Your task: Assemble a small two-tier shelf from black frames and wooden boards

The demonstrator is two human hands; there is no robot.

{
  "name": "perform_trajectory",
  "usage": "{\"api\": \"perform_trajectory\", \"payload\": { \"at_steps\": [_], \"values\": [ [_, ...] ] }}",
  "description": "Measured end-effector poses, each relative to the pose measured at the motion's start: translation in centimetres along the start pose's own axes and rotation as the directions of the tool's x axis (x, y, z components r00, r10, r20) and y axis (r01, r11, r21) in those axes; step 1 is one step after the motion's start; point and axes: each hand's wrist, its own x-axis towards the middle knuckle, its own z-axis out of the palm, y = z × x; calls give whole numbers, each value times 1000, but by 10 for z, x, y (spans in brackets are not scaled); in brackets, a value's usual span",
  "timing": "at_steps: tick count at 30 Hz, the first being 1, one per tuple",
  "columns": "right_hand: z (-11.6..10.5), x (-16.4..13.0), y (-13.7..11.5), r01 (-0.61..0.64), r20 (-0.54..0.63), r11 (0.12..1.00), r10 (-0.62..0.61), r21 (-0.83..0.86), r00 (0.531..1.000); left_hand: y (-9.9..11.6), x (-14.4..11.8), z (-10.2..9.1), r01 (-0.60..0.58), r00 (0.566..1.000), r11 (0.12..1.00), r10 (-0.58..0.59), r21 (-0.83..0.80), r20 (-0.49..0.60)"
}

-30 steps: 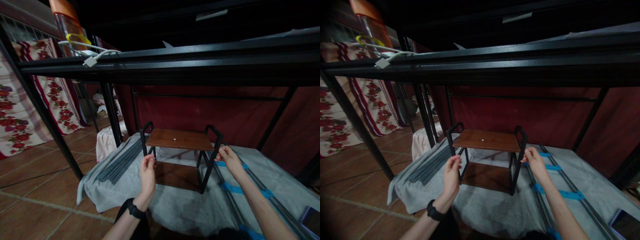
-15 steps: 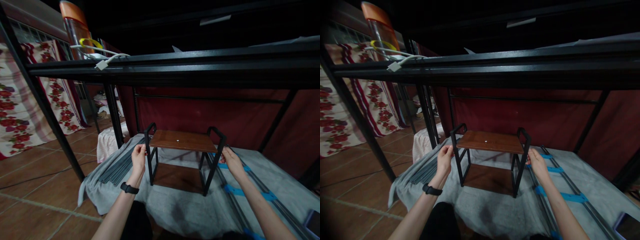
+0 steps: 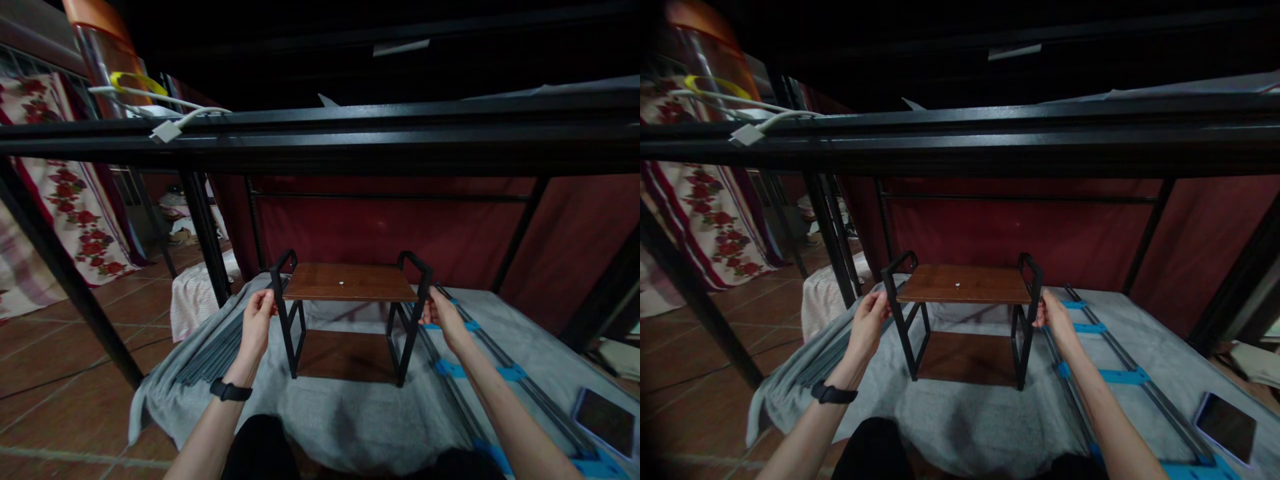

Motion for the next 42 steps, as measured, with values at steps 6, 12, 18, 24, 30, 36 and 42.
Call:
{"api": "perform_trajectory", "payload": {
  "at_steps": [6, 12, 18, 24, 30, 36, 42],
  "values": [
    [4, 1, -3, 87, 57, 996, -85, -25, 995, -2, 9, -6, -41, 999, 999, 40, 29, 13],
    [8, 1, -10, -25, 29, 998, 27, -50, 999, -4, 12, -14, -35, 997, 998, 32, 49, 64],
    [8, 3, -9, 33, 95, 999, -31, -17, 995, -3, 14, -17, -17, 999, 998, 15, 62, 34],
    [9, 4, -11, 2, 94, 999, 2, -42, 996, -10, 17, -20, -75, 997, 993, 74, 89, 19],
    [6, 2, -11, -51, 66, 998, 52, -20, 996, -5, 13, -21, 16, 999, 1000, -16, -3, 31],
    [4, 6, -7, -4, 124, 1000, 0, 29, 992, -7, 17, -22, -7, 999, 1000, 6, 16, 54],
    [-2, 2, -7, -19, 125, 1000, 16, 25, 992, -4, 14, -22, -30, 999, 1000, 29, 7, 41]
  ]
}}
